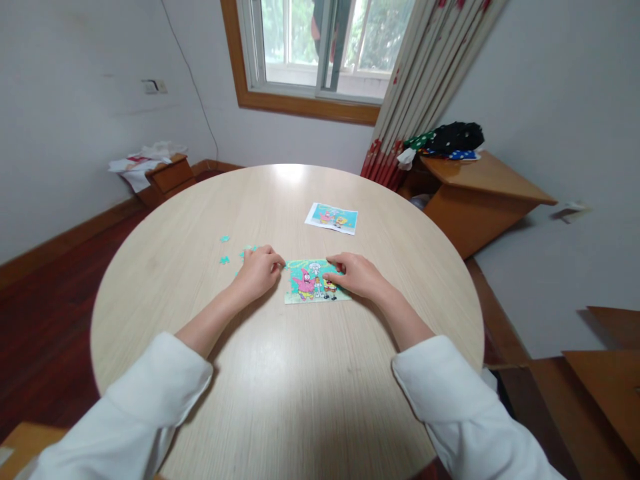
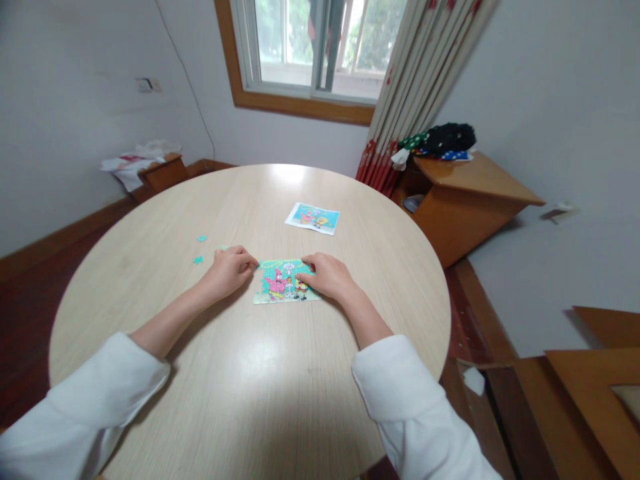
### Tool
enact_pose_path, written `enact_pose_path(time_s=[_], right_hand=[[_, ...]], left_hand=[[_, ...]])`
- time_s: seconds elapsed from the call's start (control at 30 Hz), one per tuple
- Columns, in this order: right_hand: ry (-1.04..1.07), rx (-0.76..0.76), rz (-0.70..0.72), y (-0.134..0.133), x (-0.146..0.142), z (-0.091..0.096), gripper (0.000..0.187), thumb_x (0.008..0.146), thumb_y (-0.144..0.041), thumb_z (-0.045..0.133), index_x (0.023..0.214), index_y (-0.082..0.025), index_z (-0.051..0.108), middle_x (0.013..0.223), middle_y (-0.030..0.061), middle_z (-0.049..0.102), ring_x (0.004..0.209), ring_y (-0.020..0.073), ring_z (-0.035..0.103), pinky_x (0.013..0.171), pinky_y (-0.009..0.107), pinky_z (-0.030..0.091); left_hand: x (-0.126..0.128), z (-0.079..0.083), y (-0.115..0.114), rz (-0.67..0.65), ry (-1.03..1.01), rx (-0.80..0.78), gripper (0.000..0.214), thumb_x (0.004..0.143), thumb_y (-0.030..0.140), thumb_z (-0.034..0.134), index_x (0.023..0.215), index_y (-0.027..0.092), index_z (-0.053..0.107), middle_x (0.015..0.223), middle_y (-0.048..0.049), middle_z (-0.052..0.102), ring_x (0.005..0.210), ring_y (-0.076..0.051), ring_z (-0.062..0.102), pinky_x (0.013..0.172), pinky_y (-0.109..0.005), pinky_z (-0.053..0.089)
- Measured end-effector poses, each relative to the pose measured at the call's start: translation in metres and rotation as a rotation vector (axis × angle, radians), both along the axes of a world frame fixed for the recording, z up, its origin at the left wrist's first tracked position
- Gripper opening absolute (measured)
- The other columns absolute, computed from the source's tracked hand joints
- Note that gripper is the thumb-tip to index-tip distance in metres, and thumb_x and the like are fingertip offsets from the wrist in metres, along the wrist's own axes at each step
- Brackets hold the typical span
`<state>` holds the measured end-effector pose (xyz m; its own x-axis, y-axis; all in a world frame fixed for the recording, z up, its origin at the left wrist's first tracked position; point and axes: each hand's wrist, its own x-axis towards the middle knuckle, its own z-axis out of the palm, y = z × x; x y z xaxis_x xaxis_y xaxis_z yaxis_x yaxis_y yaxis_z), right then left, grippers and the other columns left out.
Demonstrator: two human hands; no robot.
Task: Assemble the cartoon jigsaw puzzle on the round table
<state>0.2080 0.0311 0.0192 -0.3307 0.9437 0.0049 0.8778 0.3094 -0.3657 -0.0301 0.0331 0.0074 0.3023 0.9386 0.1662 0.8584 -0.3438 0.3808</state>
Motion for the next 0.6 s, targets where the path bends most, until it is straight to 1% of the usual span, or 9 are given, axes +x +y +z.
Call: enact_pose_path(time_s=[0.23,0.43,0.6], right_hand=[[-0.002,0.002,0.002,0.0009,0.0006,-0.0017,0.03,0.08,-0.041,0.061,0.1,-0.02,0.069,0.097,0.0073,0.069,0.085,0.0196,0.06,0.066,0.026,0.038],[0.017,0.002,-0.004,0.0021,0.0014,-0.0036,0.034,0.08,-0.04,0.062,0.106,-0.02,0.068,0.1,0.0071,0.069,0.086,0.0191,0.061,0.067,0.026,0.038],[0.03,-0.001,-0.012,0.0018,0.0012,-0.0036,0.034,0.079,-0.039,0.063,0.106,-0.019,0.068,0.099,0.0074,0.069,0.086,0.0198,0.061,0.069,0.026,0.04]], left_hand=[[0.0014,-0.0014,-0.0005,-0.013,0.059,-0.021,0.029,0.081,0.011,0.044,0.09,0.015,0.072,0.091,-0.0099,0.063,0.089,-0.024,0.057,0.085,-0.043,0.033],[0.0015,-0.0002,-0.0015,-0.021,0.072,-0.029,0.03,0.08,0.01,0.044,0.091,0.014,0.072,0.091,-0.0105,0.064,0.09,-0.025,0.058,0.084,-0.042,0.033],[0.0016,0.0015,-0.0014,-0.018,0.071,-0.05,0.03,0.079,0.009,0.044,0.09,0.014,0.072,0.09,-0.0102,0.064,0.089,-0.025,0.058,0.084,-0.043,0.034]])
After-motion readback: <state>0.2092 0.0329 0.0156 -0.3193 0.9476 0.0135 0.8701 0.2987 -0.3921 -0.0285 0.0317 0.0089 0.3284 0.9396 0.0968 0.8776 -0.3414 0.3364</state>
